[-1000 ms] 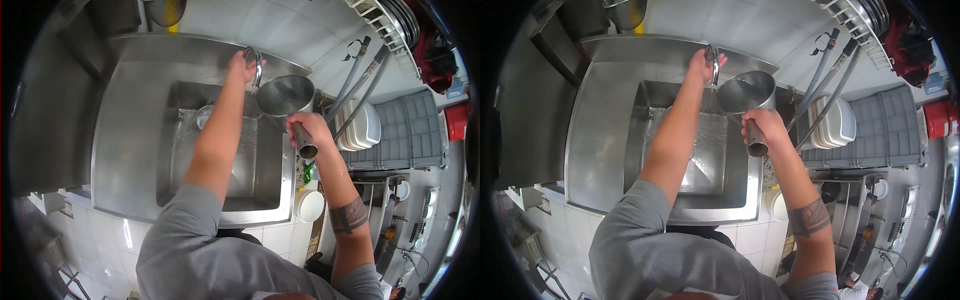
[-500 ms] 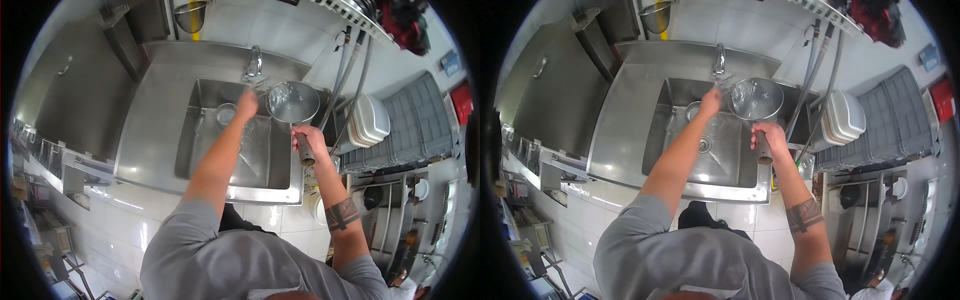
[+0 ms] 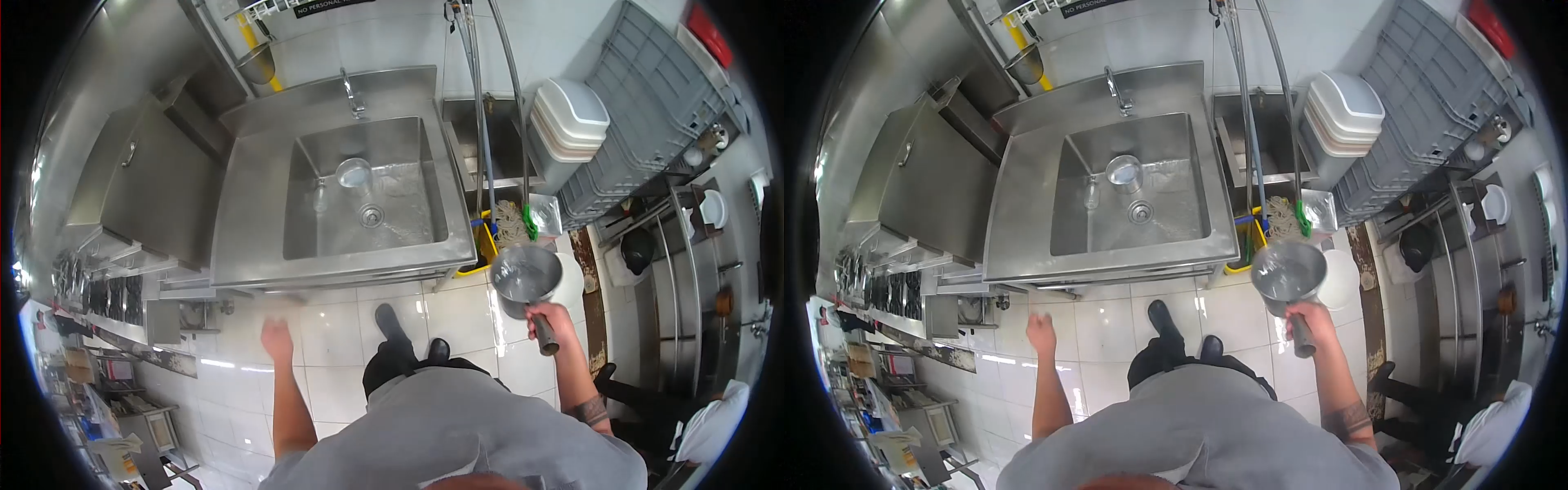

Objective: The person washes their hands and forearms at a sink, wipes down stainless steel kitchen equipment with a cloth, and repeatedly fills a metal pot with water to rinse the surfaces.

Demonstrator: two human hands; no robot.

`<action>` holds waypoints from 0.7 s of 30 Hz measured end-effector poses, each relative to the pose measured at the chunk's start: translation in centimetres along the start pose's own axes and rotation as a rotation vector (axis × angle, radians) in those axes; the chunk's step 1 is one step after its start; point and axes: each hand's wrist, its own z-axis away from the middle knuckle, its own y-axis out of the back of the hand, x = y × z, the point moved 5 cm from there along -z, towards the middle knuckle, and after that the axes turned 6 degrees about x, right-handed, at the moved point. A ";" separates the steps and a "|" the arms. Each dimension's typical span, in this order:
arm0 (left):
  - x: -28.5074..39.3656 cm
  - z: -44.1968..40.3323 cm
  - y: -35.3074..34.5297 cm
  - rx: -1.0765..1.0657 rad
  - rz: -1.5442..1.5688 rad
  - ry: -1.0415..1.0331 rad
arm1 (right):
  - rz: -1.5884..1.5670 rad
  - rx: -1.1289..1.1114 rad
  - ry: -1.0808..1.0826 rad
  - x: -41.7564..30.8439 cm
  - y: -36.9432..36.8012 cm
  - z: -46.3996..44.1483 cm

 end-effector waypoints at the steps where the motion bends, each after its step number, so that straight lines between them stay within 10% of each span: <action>1: -1.8 2.6 2.4 -0.084 -0.078 0.028 | -0.090 0.084 -0.040 2.4 2.6 -0.3; 6: -17.0 15.3 6.4 -0.319 -0.069 0.316 | -0.493 0.229 -0.070 7.9 12.5 -5.4; 8: -16.8 18.0 8.9 -0.487 -0.126 0.486 | -0.266 0.618 -0.015 5.4 12.6 -7.9; 15: -7.8 16.4 11.1 -0.647 -0.128 0.062 | -0.200 -0.068 0.328 -17.8 5.8 -16.8; 21: -6.7 16.5 15.1 -0.582 0.136 0.275 | -0.544 -0.280 0.579 -31.0 -1.1 -7.5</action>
